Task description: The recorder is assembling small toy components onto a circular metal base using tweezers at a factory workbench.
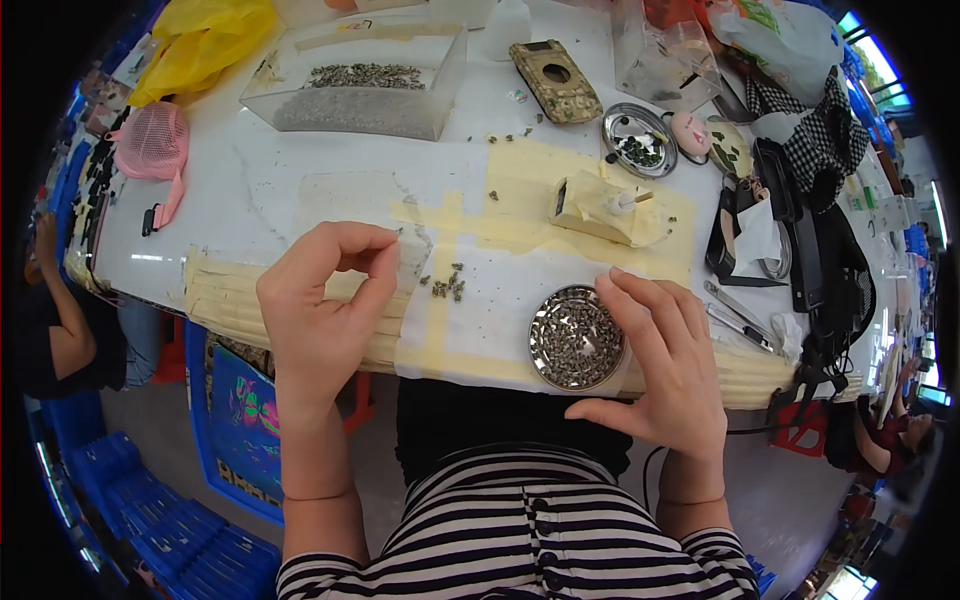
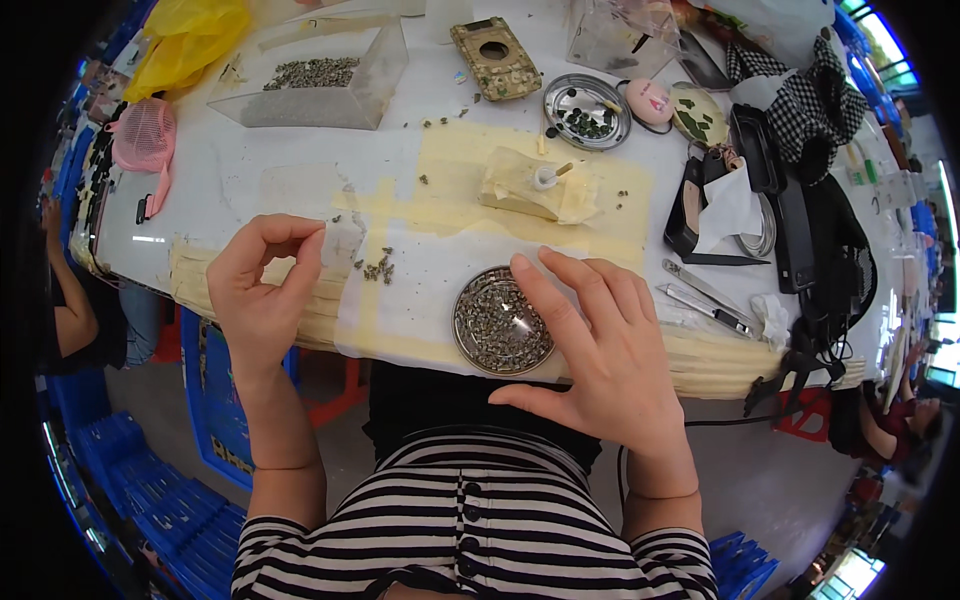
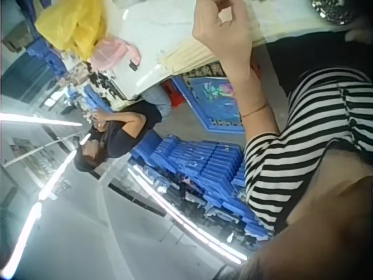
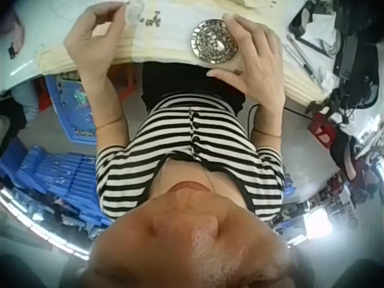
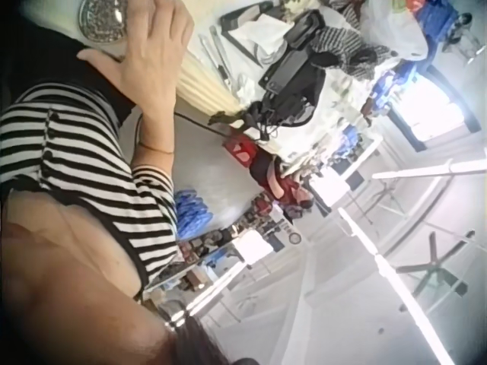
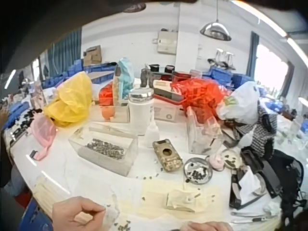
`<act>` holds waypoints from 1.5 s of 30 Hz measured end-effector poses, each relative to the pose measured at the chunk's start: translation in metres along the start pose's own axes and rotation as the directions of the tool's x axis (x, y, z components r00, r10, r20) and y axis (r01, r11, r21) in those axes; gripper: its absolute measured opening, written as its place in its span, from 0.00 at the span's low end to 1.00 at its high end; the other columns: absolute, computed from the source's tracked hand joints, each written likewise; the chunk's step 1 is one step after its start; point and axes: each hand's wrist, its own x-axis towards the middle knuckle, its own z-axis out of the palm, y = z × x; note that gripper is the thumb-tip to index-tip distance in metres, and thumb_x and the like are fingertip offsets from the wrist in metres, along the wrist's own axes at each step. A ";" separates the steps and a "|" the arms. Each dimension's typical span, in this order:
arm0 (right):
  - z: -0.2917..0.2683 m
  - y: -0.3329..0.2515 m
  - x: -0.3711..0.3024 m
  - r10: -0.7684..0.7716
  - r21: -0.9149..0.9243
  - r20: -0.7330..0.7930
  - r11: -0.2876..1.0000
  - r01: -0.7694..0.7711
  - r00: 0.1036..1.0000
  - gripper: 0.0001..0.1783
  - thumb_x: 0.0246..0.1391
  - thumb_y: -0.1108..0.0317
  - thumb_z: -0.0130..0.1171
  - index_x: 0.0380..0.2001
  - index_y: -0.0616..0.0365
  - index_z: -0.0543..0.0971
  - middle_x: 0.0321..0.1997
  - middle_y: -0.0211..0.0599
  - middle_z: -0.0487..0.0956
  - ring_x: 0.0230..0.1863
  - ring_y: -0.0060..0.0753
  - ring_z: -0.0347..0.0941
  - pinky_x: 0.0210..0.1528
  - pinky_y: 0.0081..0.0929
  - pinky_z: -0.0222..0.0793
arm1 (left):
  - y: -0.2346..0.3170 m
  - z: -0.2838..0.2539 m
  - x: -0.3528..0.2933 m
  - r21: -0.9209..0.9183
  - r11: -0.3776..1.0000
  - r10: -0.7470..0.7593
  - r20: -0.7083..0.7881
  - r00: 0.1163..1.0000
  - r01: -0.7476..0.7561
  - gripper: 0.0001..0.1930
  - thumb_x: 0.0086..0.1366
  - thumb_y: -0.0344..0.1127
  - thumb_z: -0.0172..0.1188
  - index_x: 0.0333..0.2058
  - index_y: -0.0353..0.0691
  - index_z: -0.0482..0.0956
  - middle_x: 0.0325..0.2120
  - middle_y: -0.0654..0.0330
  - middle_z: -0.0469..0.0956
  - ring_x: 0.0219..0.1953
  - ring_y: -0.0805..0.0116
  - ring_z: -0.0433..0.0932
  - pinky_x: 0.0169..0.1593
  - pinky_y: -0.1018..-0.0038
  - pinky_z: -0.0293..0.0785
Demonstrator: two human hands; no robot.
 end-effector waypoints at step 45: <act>0.009 -0.009 0.014 0.071 0.485 -0.242 0.873 0.057 0.968 0.10 0.44 0.76 0.67 0.33 0.61 0.82 0.25 0.35 0.79 0.27 0.35 0.72 0.32 0.28 0.68 | 0.050 0.032 -0.010 -0.031 0.891 0.451 0.183 0.874 -0.453 0.15 0.45 0.16 0.68 0.34 0.34 0.81 0.26 0.58 0.77 0.26 0.65 0.76 0.28 0.74 0.72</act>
